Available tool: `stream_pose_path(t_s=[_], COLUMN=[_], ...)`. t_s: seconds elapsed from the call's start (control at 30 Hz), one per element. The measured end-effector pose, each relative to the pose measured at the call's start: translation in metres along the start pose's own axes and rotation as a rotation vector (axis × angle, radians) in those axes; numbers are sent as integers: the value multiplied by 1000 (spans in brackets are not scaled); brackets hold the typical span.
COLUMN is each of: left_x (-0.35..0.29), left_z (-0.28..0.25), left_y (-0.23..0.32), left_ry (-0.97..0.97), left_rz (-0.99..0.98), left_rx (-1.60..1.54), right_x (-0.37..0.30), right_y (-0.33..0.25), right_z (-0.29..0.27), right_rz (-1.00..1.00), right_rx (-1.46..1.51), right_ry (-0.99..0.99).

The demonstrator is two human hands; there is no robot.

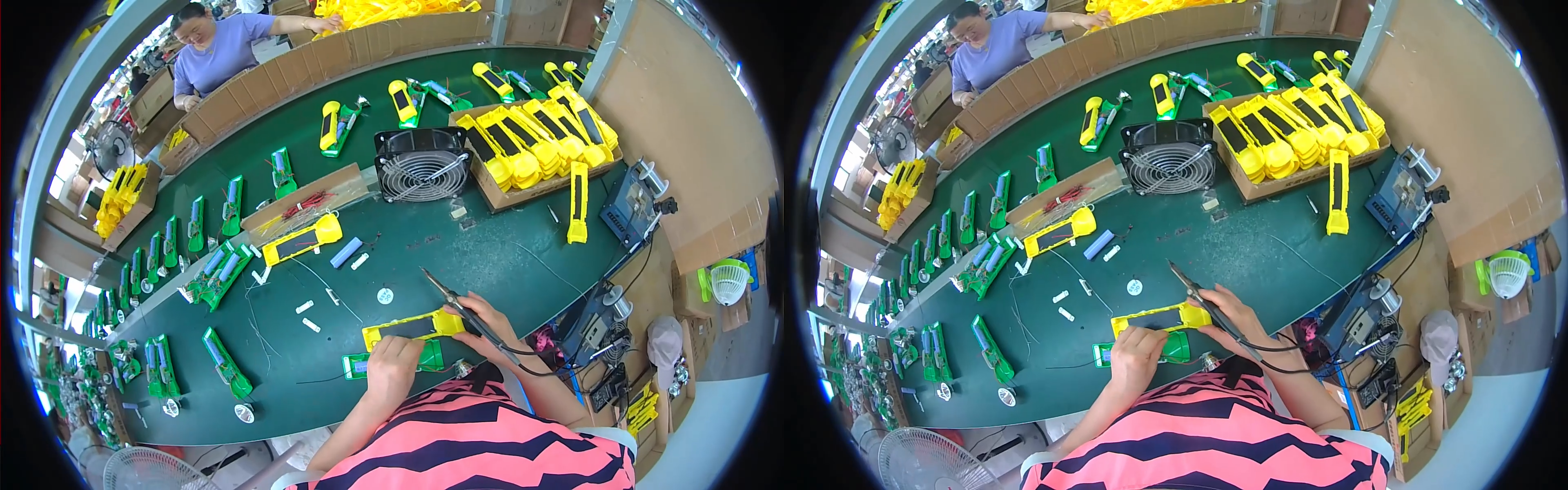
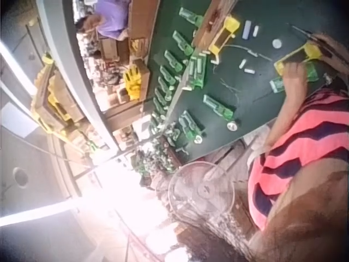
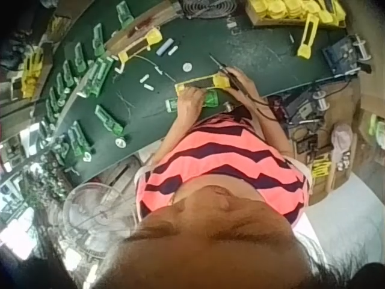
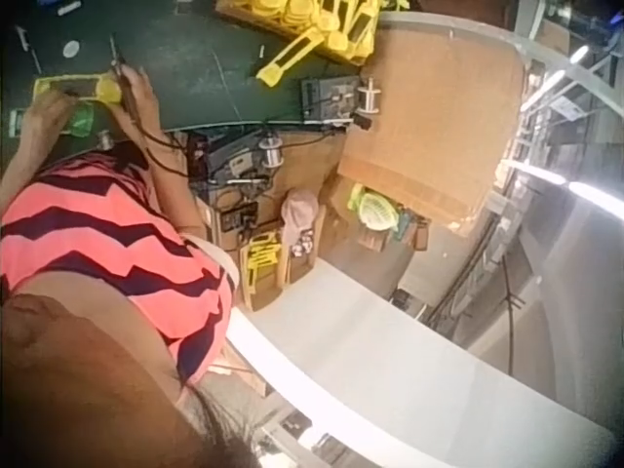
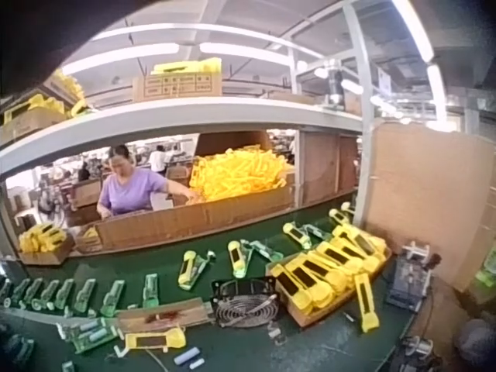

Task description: Soldering electrical components and wires onto solar panels for handheld lights.

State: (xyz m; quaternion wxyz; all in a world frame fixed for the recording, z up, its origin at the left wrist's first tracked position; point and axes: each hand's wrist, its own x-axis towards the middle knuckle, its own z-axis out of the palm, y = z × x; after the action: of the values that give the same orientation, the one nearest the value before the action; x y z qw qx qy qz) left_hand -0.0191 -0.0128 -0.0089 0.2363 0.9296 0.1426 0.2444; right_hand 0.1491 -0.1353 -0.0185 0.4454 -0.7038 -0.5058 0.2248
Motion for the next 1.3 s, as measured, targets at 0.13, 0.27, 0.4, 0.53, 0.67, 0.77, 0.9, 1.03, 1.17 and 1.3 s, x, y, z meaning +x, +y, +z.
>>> stream_pose_path(t_s=[0.13, 0.27, 0.4, 0.53, 0.67, 0.77, 0.9, 1.03, 1.17, 1.3], left_x=[10, 15, 19, 20, 22, 21, 21, 21, 22, 24], left_z=[3, 4, -1, -5, -5, -4, -3, -2, -2, 0], left_y=[-1, -13, -16, -20, -19, -19, -18, -17, -16, -19], left_ry=[73, -95, -117, -80, -107, -111, -112, -114, -133, -117], left_rz=[-80, -230, -264, -297, -299, -295, -278, -275, -267, -208], left_rx=[67, 182, 145, 67, 68, 87, 114, 134, 160, 201], right_x=[14, 22, 16, 9, 12, 12, 12, 7, 7, 9], right_y=[5, 9, -4, 8, 9, 16, 18, 27, 24, 20], right_z=[10, 11, -16, -13, -8, -3, 4, 10, 8, 5], right_rz=[-117, -367, -363, -40, 140, 169, 198, 161, 179, 237], right_rx=[10, -9, 55, 461, 625, 606, 570, 576, 575, 598], right_ry=[-34, 51, 99, 137, 146, 96, 44, 87, 91, 86])
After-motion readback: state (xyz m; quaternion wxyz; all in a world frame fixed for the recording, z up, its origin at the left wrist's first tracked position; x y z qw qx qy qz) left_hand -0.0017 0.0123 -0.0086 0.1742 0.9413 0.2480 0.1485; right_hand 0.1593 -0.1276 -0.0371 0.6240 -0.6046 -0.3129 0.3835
